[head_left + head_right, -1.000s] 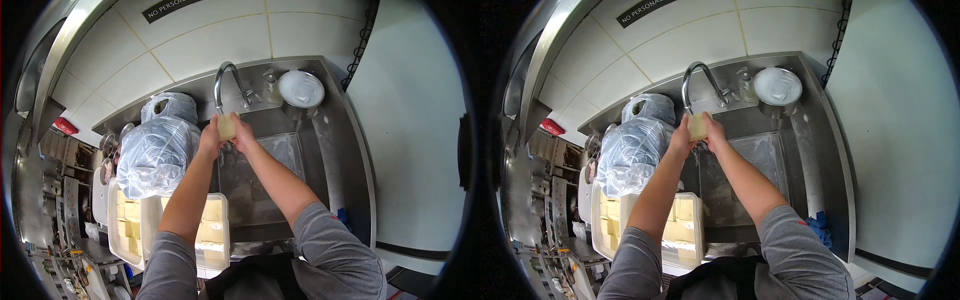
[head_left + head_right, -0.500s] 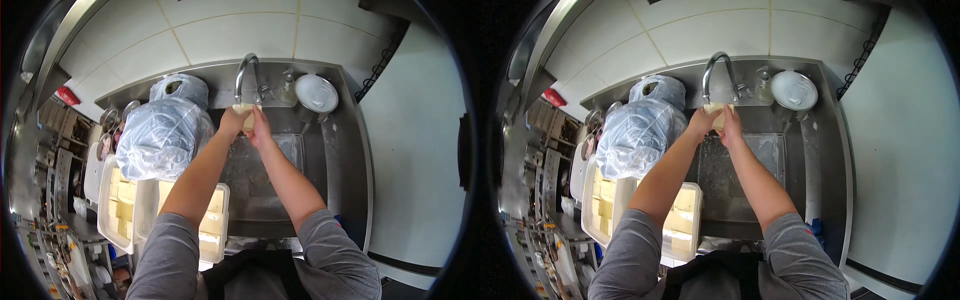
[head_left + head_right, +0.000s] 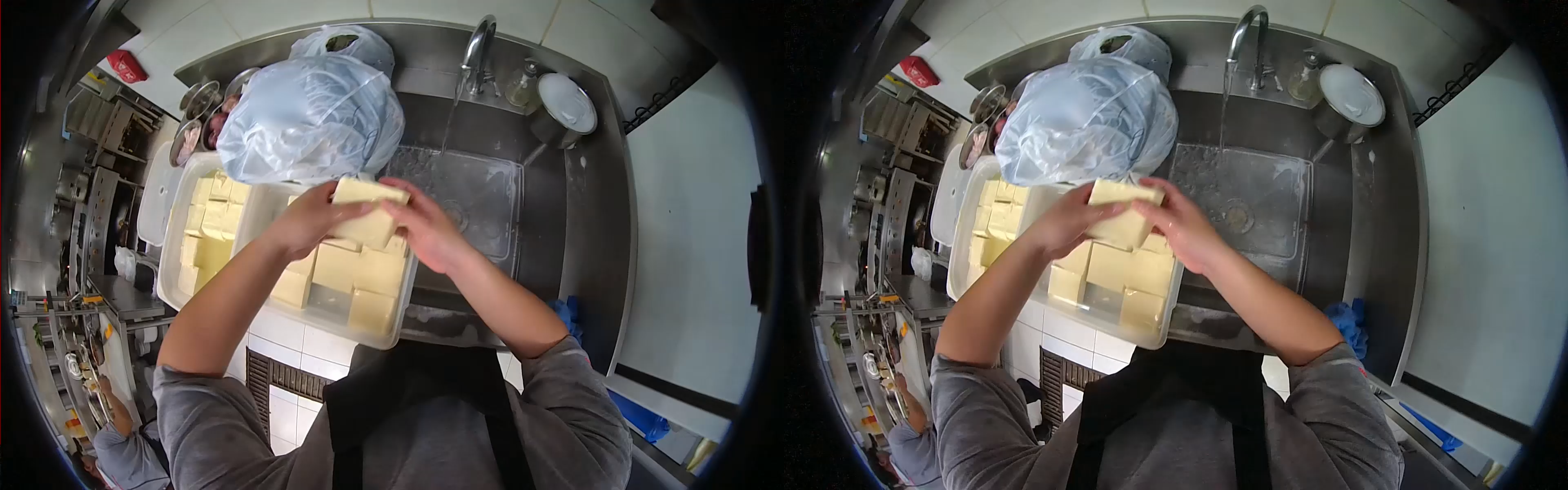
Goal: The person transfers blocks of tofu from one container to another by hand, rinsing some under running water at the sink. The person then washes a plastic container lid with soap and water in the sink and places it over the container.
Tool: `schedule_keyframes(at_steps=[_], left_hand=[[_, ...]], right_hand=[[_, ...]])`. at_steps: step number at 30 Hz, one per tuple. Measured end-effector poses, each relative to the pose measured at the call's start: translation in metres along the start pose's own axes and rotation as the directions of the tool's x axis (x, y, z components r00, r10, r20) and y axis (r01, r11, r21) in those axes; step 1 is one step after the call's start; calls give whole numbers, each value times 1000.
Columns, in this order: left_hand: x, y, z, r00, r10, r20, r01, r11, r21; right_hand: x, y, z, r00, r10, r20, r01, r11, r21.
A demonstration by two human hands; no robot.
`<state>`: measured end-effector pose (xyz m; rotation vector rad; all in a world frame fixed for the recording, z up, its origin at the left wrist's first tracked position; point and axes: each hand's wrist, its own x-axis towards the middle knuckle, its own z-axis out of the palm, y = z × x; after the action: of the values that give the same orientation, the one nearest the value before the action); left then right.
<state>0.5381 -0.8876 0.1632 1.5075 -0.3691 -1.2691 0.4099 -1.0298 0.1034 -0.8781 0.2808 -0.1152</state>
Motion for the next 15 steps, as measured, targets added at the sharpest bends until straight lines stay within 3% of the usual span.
schedule_keyframes(at_steps=[1, 2, 3, 5, 9, 12, 15], left_hand=[[-17, -9, -9, 1000, -2, 0, 2, 1000, -7], [-32, -17, -18, 994, -107, -16, 107, 994, -6], [-46, -24, -25, 977, -210, -32, 209, 978, -7], [-65, -42, -37, 971, -237, -37, 237, 971, -4], [-89, -71, -55, 947, -311, -80, 310, 951, -15], [-106, -85, -63, 935, -353, -29, 342, 921, -189], [-120, -92, -71, 928, -371, 11, 369, 918, -146]], right_hand=[[-3, 16, 6, 994, 103, 46, -100, 993, -63], [-3, 27, 13, 975, 207, 87, -194, 972, -131], [-3, 35, 20, 973, 211, 90, -197, 971, -138], [-1, 48, 35, 907, 397, 139, -380, 916, -130], [3, 71, 63, 840, 475, 261, -425, 876, -228], [-2, 84, 70, 809, 544, 222, -511, 838, -193], [-3, 97, 74, 757, 618, 211, -591, 786, -182]])
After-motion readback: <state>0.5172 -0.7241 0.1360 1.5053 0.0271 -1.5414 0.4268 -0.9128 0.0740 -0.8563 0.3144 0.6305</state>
